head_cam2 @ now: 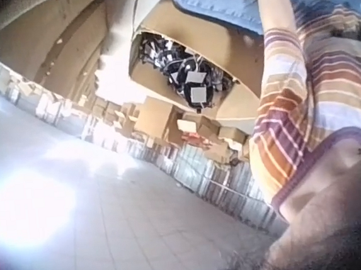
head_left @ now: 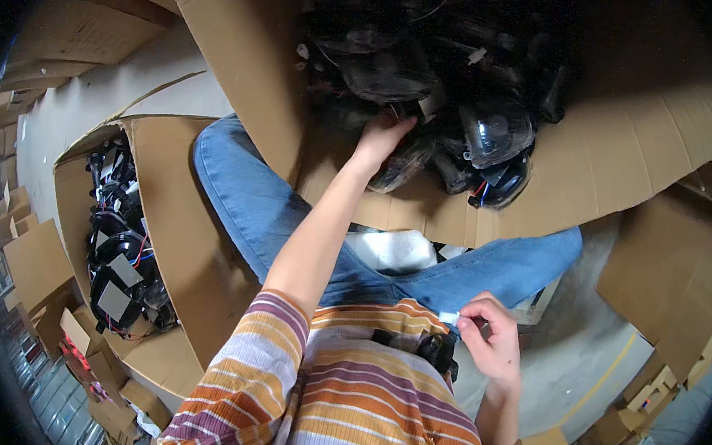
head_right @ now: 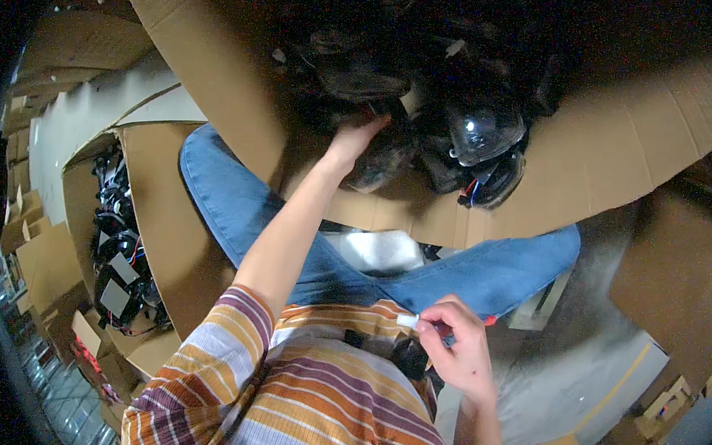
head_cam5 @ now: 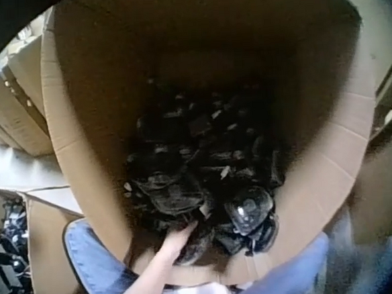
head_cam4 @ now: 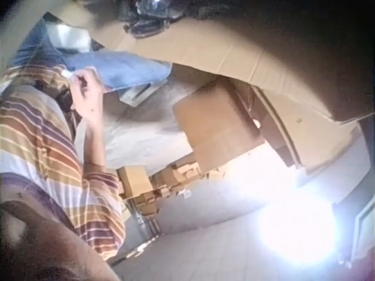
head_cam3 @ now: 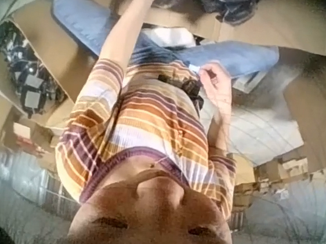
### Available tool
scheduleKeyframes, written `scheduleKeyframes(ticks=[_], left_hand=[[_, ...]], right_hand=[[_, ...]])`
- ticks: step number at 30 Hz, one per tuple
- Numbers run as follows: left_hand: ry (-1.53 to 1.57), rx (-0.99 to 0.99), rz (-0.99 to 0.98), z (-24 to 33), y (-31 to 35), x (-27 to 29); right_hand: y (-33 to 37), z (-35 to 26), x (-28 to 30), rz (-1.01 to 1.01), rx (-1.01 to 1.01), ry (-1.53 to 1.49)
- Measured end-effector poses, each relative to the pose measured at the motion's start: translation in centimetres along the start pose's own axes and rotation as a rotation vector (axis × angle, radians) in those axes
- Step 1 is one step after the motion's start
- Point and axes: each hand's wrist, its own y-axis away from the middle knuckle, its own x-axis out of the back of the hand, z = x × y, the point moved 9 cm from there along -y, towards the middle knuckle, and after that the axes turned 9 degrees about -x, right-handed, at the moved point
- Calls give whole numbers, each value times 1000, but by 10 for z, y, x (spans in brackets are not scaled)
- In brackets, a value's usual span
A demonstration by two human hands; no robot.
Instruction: The person removes electronic components from a large cardboard box by hand, inspects their wiring and connectors, then places them back into the box.
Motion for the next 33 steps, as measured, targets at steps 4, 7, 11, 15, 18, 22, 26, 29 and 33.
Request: scheduleKeyframes(ticks=[4, 7, 11, 15, 18, 22, 26, 29, 33], left_hand=[[371, 140, 155, -22, -19, 4], [242, 141, 156, 5, 14, -2], [89, 45, -78, 22, 87, 0], [-101, 30, -264, 69, 137, -6], [6, 33, -290, 88, 155, -5], [-33, 118, -488, 111, 176, -17], [-69, -57, -595, 128, 182, -25], [-23, -81, -681, 125, 189, -28], [41, 1, -803, 128, 193, -37]], right_hand=[[1, -9, -5, -32, 54, 3], [4, -3, 0, -14, 50, -6], [2, 1, -4, -28, 24, -40], [-1, 1, -10, -60, 19, -10], [1, -3, -11, -66, 28, -20], [6, -8, -10, -66, 67, -21], [10, -11, -8, -72, 46, -39], [13, -23, 0, -33, 156, -61], [12, -33, 6, -9, 179, -101]])
